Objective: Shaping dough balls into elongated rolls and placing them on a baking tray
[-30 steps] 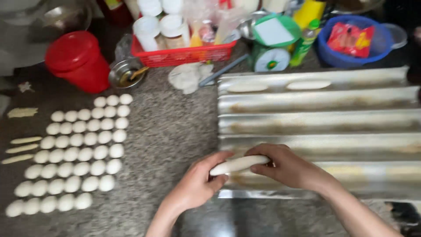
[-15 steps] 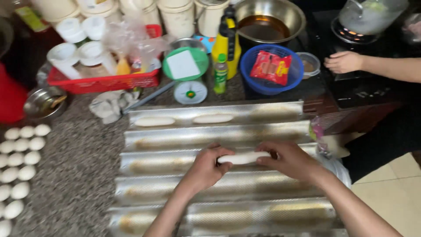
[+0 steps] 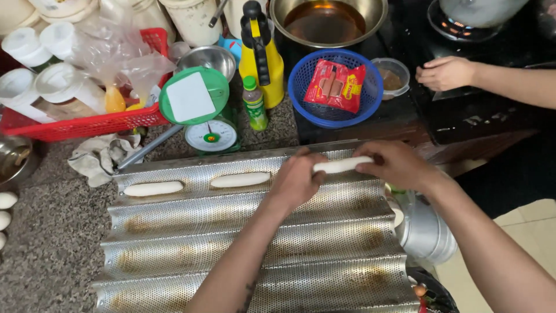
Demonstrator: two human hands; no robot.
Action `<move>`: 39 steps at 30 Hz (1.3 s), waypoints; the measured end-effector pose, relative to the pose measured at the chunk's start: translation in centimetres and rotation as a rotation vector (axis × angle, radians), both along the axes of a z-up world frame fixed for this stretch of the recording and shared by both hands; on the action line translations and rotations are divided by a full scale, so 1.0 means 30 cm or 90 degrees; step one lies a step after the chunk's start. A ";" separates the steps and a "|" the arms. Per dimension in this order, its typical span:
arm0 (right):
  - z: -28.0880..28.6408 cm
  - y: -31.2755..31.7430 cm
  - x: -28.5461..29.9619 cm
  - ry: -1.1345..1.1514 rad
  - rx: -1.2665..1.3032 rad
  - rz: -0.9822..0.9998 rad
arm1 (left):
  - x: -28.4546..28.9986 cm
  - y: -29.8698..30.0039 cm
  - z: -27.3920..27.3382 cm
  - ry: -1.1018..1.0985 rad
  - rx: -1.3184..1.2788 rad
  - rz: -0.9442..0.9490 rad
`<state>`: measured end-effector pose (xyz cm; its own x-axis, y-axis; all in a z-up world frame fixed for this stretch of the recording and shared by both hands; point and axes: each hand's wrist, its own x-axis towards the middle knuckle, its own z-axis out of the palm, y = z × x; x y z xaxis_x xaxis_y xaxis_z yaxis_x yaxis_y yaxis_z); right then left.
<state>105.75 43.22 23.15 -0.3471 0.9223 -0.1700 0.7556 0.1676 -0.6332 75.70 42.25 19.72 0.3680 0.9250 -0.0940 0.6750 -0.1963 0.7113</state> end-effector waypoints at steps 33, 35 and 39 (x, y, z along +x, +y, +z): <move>0.222 -0.065 -1.018 0.435 0.039 -0.175 | -1.487 -0.768 0.259 -0.013 0.535 0.296; 0.198 -0.086 -1.195 0.425 -0.003 -0.199 | -1.758 -0.873 0.237 0.043 0.480 0.354; 0.118 -0.188 -1.656 0.450 0.027 -0.099 | -2.299 -1.022 0.087 0.084 0.446 0.423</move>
